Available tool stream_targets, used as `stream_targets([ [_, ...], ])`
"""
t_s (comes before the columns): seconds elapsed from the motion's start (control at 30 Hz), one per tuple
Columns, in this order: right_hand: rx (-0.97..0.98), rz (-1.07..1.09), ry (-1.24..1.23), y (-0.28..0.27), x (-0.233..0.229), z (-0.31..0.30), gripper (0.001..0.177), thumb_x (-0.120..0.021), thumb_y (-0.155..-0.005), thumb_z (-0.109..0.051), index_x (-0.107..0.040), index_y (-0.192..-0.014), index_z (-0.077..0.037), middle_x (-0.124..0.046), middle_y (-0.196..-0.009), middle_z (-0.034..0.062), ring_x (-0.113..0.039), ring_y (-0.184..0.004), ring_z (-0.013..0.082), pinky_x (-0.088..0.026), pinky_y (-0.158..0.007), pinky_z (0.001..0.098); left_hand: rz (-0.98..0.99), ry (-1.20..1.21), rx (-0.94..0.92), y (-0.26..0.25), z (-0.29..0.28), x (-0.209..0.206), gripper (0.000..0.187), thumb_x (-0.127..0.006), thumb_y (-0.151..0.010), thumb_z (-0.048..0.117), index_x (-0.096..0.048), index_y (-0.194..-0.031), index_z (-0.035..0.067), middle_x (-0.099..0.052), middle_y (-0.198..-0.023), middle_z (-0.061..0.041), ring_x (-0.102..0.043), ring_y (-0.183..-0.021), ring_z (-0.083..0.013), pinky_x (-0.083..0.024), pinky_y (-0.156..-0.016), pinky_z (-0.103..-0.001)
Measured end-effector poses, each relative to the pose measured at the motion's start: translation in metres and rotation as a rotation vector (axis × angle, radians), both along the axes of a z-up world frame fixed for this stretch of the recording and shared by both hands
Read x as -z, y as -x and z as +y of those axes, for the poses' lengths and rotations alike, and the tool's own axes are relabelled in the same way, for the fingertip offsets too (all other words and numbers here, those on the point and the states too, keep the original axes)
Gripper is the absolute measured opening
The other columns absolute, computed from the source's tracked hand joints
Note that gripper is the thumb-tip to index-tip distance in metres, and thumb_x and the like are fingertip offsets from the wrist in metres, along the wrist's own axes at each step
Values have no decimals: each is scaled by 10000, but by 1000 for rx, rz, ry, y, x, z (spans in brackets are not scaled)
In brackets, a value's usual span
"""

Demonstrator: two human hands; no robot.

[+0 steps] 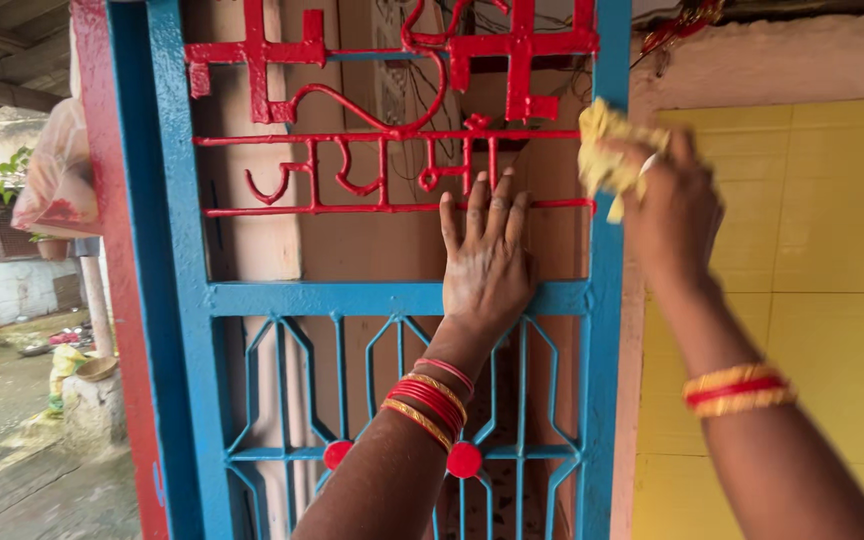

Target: The person wipes a blue decorative metal gate using a yellow cloth, cleaning both the vertical bars and the red painted symbols at the top.

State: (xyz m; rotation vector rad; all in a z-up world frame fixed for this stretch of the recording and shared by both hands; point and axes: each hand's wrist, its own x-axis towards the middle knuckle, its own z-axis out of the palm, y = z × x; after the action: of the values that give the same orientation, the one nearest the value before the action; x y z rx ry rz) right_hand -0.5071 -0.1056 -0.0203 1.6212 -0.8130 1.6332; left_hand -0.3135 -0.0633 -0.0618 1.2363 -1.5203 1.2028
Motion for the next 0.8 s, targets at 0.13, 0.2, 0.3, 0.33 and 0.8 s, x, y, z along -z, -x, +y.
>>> stream_targets([
  [0.13, -24, 54, 22, -6, 56, 9, 677, -761, -706, 42, -723, -1283, -311, -598, -1342, 84, -640, -1144, 378, -573, -899, 479, 15, 71, 99, 2, -2, 4, 704, -603, -867, 238, -414, -1527, 83, -334, -1635, -121, -227, -1551, -349, -71, -1263, -625],
  [0.2, 32, 70, 37, -3, 54, 6, 679, -778, -694, 30, -733, -1291, -292, -591, -1277, 104, -637, -1118, 390, -561, -893, 498, 9, 92, 85, 1, -5, 5, 681, -591, -903, 225, -414, -1550, 105, -348, -1639, -102, -241, -1557, -341, -80, -1281, -617],
  [0.3, 7, 41, 48, -2, 14, -3, 566, -788, -850, 14, -724, -1340, -264, -576, -1322, 111, -624, -1133, 381, -551, -906, 496, 23, 73, 71, 1, -5, 8, 670, -586, -948, 246, -390, -1578, 127, -346, -1645, -91, -249, -1566, -329, -90, -1299, -609],
  [0.33, -12, 23, 50, -5, 1, -3, 552, -781, -884, 15, -723, -1350, -276, -581, -1314, 93, -630, -1149, 364, -556, -925, 486, 13, 82, 68, 1, -5, 8, 685, -582, -940, 243, -381, -1585, 132, -336, -1649, -93, -246, -1565, -328, -95, -1294, -608],
  [0.8, -55, 26, -132, -1, 118, 16, 646, -748, -747, 68, -738, -1294, -276, -586, -1271, 101, -621, -1124, 368, -544, -922, 470, -5, 103, 125, -1, 0, 54, 305, -472, -1055, 344, -659, -1121, 113, -524, -1472, -108, -438, -1419, -304, -285, -1196, -551],
])
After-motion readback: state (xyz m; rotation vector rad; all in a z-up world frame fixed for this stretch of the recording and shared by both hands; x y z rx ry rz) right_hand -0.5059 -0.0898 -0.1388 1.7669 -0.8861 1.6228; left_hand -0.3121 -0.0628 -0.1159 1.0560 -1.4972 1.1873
